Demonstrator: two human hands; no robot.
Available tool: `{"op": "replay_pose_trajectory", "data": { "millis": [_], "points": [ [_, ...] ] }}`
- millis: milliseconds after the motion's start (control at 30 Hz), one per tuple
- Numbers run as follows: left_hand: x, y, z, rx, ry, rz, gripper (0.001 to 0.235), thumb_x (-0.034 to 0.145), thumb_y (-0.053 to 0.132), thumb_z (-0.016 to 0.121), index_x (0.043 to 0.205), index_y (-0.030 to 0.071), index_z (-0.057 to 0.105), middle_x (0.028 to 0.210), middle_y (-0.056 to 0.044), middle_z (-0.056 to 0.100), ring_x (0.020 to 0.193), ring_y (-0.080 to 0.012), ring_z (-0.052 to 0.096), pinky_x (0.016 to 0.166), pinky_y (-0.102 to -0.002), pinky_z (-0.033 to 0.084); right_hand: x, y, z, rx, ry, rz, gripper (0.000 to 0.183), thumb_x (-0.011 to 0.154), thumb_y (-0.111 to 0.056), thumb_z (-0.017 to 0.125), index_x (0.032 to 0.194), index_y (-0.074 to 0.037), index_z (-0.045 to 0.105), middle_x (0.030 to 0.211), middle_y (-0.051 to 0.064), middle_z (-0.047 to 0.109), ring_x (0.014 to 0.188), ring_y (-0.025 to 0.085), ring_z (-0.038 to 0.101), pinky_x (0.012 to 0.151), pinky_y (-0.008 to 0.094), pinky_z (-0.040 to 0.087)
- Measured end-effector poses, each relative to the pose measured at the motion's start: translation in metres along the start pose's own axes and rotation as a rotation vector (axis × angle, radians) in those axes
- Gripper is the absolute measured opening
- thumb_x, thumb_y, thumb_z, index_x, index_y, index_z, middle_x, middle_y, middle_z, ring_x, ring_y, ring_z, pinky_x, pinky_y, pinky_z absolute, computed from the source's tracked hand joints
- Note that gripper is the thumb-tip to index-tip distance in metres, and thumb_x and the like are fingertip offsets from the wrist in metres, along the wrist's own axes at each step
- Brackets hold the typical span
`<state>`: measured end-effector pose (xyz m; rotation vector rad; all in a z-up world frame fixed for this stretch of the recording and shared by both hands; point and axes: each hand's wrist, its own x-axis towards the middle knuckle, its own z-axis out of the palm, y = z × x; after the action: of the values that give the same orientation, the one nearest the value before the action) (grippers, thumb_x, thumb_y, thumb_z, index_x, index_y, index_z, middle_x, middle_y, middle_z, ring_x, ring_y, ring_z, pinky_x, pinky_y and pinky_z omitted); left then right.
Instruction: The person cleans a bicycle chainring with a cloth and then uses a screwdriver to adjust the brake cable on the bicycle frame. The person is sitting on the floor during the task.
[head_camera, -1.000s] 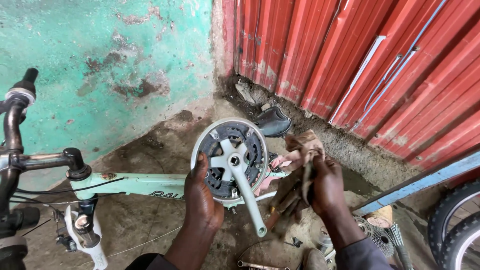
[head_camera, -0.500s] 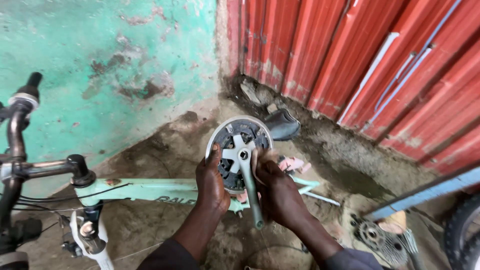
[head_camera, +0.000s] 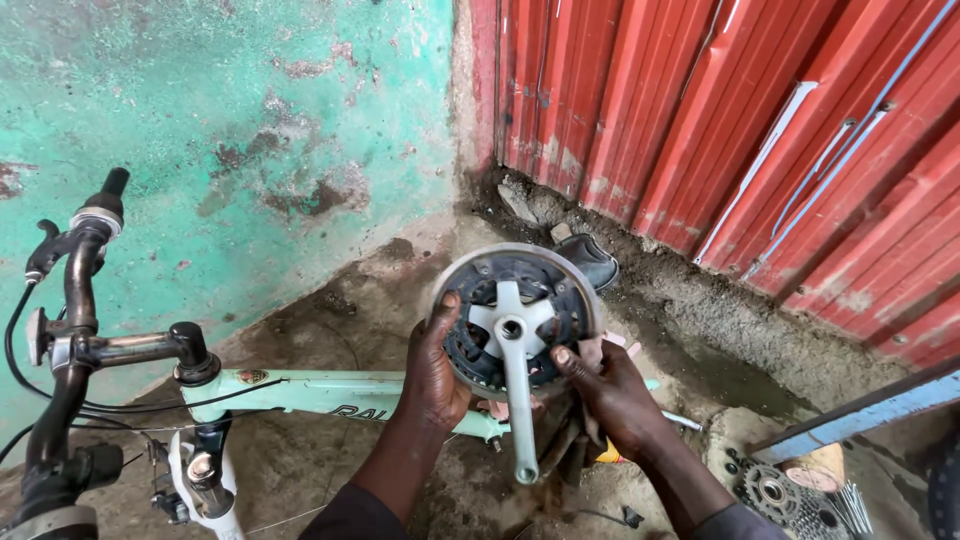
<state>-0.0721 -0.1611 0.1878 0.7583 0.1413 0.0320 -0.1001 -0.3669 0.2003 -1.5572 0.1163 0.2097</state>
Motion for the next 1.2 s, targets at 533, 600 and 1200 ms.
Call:
{"op": "replay_pose_trajectory", "data": {
  "millis": [533, 600, 1200],
  "points": [
    [-0.005, -0.013, -0.006, 0.095, 0.017, 0.016, 0.041, 0.091, 0.033, 0.071, 0.11, -0.004, 0.065, 0.1, -0.012, 0.067, 0.086, -0.0217, 0.064, 0.078, -0.041, 0.053, 0.001, 0.004, 0.003, -0.005, 0.247, -0.029, 0.032, 0.103, -0.028, 0.054, 0.112, 0.001, 0.066, 0.082, 0.012, 0.062, 0.063, 0.023, 0.059, 0.053, 0.04, 0.055],
    [0.006, -0.028, -0.019, 0.124, 0.08, 0.209, 0.028, 0.097, 0.027, 0.073, 0.108, 0.001, 0.074, 0.093, -0.018, 0.077, 0.084, -0.0252, 0.075, 0.077, -0.044, 0.064, -0.006, 0.005, 0.006, -0.001, 0.459, -0.552, 0.039, 0.11, -0.024, 0.048, 0.121, 0.011, 0.063, 0.111, 0.026, 0.073, 0.102, 0.026, 0.066, 0.09, 0.044, 0.055],
    [-0.02, -0.026, 0.002, 0.365, 0.012, 0.272, 0.016, 0.101, 0.026, 0.071, 0.095, 0.011, 0.073, 0.083, -0.003, 0.068, 0.08, -0.0118, 0.056, 0.082, -0.037, 0.049, 0.017, 0.031, 0.024, -0.619, 0.285, -0.99, 0.029, 0.091, -0.01, 0.067, 0.116, -0.014, 0.079, 0.104, 0.007, 0.069, 0.086, 0.032, 0.073, 0.074, 0.037, 0.06]
  ]
}}
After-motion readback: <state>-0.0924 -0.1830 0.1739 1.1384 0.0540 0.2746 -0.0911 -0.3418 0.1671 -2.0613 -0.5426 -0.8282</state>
